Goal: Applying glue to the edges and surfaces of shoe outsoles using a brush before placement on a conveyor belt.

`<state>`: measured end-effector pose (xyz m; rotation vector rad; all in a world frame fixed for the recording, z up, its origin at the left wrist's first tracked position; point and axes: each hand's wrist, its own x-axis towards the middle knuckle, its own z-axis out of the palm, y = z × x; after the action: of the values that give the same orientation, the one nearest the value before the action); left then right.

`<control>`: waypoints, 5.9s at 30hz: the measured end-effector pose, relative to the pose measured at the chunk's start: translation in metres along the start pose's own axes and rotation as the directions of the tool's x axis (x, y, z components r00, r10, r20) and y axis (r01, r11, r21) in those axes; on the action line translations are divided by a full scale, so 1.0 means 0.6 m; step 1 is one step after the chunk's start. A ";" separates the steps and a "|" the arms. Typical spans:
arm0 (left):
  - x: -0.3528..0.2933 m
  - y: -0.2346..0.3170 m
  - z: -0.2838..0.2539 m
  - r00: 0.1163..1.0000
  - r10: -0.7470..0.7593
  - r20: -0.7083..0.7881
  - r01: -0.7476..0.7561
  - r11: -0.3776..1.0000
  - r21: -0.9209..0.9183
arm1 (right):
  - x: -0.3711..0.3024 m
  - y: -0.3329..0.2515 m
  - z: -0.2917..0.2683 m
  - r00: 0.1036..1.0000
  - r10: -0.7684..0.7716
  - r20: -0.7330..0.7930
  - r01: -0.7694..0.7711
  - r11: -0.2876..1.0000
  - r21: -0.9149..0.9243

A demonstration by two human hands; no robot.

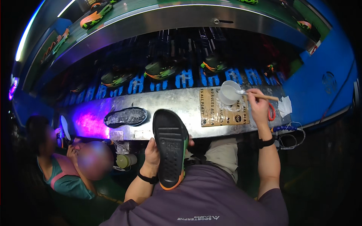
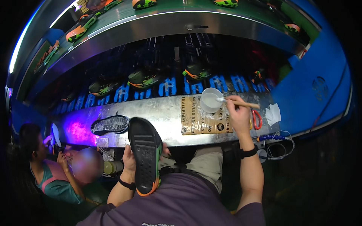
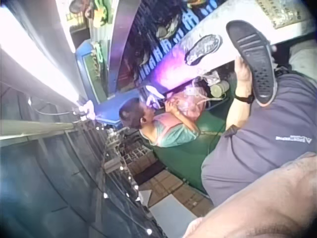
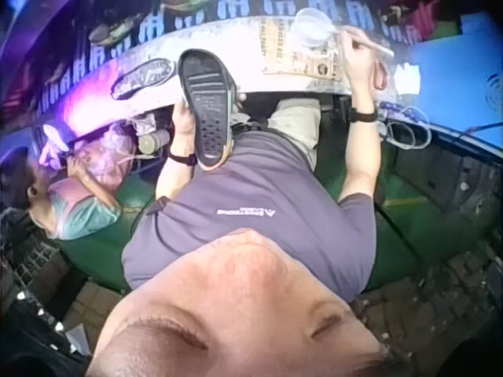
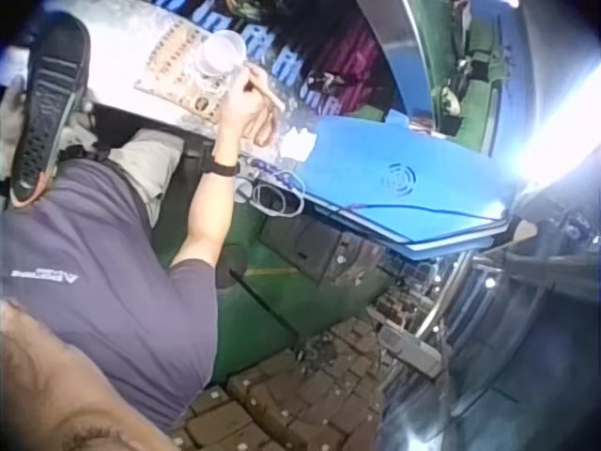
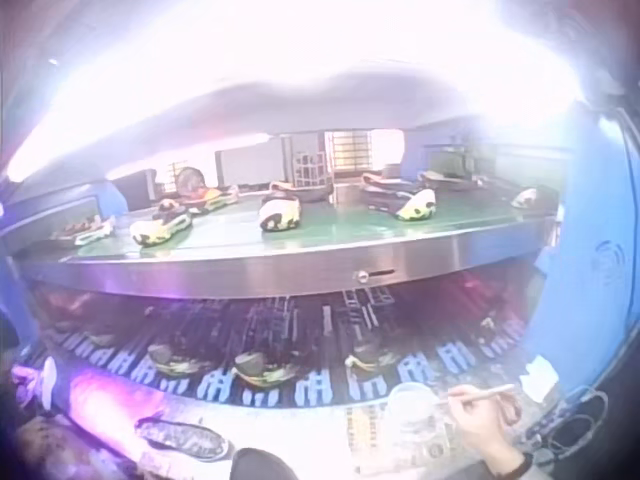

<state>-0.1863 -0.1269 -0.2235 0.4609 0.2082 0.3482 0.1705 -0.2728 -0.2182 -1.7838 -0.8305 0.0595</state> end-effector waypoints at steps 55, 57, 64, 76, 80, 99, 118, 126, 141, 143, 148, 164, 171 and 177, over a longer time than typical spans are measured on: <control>-0.011 0.041 -0.002 0.984 0.158 -0.085 -0.087 0.831 0.549 | -0.146 -0.218 0.160 0.837 -0.427 0.342 0.400 0.904 0.151; -0.011 0.045 -0.012 0.980 0.168 -0.104 -0.085 0.835 0.544 | -0.153 -0.222 0.156 0.838 -0.408 0.362 0.385 0.912 0.139; -0.011 0.059 -0.011 0.969 0.221 -0.110 -0.126 0.826 0.549 | -0.173 -0.225 0.145 0.831 -0.358 0.425 0.352 0.931 0.096; -0.005 0.082 -0.029 0.989 0.141 -0.044 -0.088 0.801 0.592 | -0.161 -0.210 0.100 0.741 -0.140 0.657 0.044 0.986 0.160; -0.001 0.084 -0.026 0.997 0.059 -0.047 -0.018 0.794 0.607 | -0.159 -0.202 0.111 0.744 -0.095 0.662 0.007 0.991 0.134; 0.017 0.092 -0.026 0.999 0.014 -0.040 0.011 0.821 0.571 | -0.152 -0.181 0.140 0.777 -0.241 0.581 0.123 0.964 0.235; 0.002 0.106 -0.009 0.950 0.311 0.030 -0.229 0.629 0.743 | -0.145 -0.183 0.117 0.718 -0.364 0.593 0.301 0.931 0.206; -0.018 0.081 -0.009 0.852 0.383 0.357 -0.303 -0.195 0.933 | -0.189 -0.195 0.125 0.896 -0.187 0.402 0.159 0.982 0.104; -0.013 0.049 -0.049 0.881 0.470 0.062 -0.294 0.441 0.848 | -0.039 -0.116 0.061 0.987 -0.111 0.119 0.135 0.967 -0.217; -0.010 0.048 -0.061 0.933 0.355 -0.067 -0.249 0.766 0.592 | -0.006 -0.095 0.055 0.984 -0.082 0.156 0.129 0.939 -0.318; -0.009 0.044 -0.057 0.960 0.262 -0.094 -0.212 0.906 0.365 | 0.039 -0.033 0.063 0.945 -0.013 0.328 0.209 0.793 -0.572; 0.002 0.091 -0.040 0.981 0.187 -0.044 -0.141 0.855 0.500 | -0.084 -0.163 0.078 0.864 -0.134 0.485 0.059 0.984 0.167; 0.007 0.093 -0.036 0.991 0.109 -0.074 -0.038 0.777 0.628 | -0.128 -0.186 0.123 0.692 -0.279 0.665 0.111 0.952 0.284; 0.013 0.095 -0.030 0.999 0.028 -0.038 0.001 0.786 0.619 | -0.121 -0.183 0.142 0.726 -0.243 0.643 0.124 0.966 0.225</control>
<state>-0.1998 -0.0691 -0.2135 1.1130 0.3678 0.2986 0.0240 -0.2282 -0.1830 -1.5024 -1.4705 0.6586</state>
